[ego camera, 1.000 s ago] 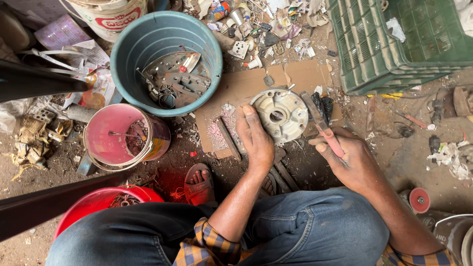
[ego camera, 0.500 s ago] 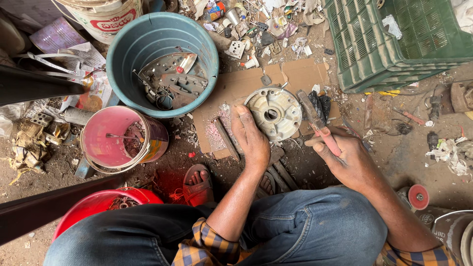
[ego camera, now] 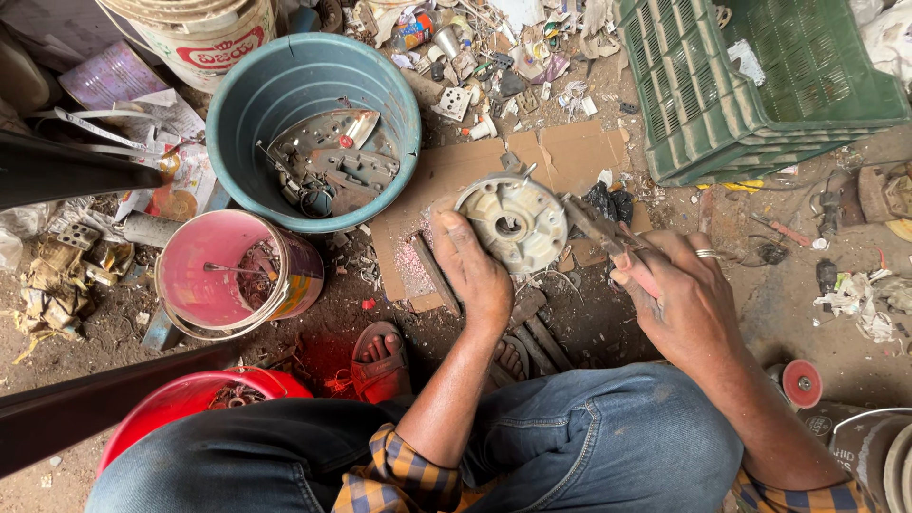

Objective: The person sits on the ground and uses pliers to scrape and clean a circular metal part. They rotate the part to access different areas, occasionally placing it on a metal block to apply pressure while scraping. The person also picks up and handles a second metal part before returning to the first one.

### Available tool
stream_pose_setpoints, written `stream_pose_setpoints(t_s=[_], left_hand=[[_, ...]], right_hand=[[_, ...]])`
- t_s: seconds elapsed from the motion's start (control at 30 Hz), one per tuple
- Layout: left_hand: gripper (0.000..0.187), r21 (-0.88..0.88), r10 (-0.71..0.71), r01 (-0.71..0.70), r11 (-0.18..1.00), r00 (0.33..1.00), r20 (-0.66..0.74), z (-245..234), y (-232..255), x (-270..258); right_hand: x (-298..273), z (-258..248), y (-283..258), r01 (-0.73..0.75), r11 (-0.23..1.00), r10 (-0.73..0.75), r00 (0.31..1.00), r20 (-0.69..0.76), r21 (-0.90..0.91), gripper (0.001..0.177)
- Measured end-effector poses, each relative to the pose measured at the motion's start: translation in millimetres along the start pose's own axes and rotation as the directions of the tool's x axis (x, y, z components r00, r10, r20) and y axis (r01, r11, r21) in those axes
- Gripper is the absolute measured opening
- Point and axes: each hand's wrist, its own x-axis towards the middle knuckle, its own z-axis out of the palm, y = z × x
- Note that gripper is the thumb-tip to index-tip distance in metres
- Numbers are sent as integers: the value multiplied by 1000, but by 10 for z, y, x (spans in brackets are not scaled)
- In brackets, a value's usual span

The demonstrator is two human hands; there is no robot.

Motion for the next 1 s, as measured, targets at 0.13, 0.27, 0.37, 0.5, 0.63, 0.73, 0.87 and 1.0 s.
stream_pose_setpoints(t_s=[0.13, 0.27, 0.37, 0.5, 0.63, 0.73, 0.87, 1.0], left_hand=[[47, 67, 13, -13, 998, 1000, 0, -51, 3, -7], [46, 68, 50, -49, 996, 999, -3, -39, -1, 11], [46, 69, 55, -56, 996, 998, 17, -33, 11, 1], [46, 114, 55, -56, 992, 998, 15, -27, 27, -8], [46, 160, 92, -95, 983, 995, 26, -22, 43, -5], [46, 141, 84, -87, 986, 996, 27, -11, 31, -14], [46, 93, 91, -94, 991, 995, 34, 2, -39, -21], [49, 41, 57, -59, 997, 997, 50, 22, -83, -55]], right_hand=[[-25, 5, -6, -17, 1000, 16, 1000, -23, -12, 34], [-35, 24, -6, -4, 1000, 4, 999, -50, 0, 29], [-31, 12, 7, -25, 999, 24, 999, -27, -26, 39], [-19, -6, 1, 41, 993, -50, 995, -81, -110, 30], [-35, 21, 58, -7, 1000, 6, 998, -69, -14, 27], [-37, 72, 86, -180, 981, 181, 984, 2, 78, 24], [-9, 47, 62, -84, 956, 104, 993, -56, 280, 46], [33, 98, 118, -145, 968, 149, 989, -2, 203, 21]])
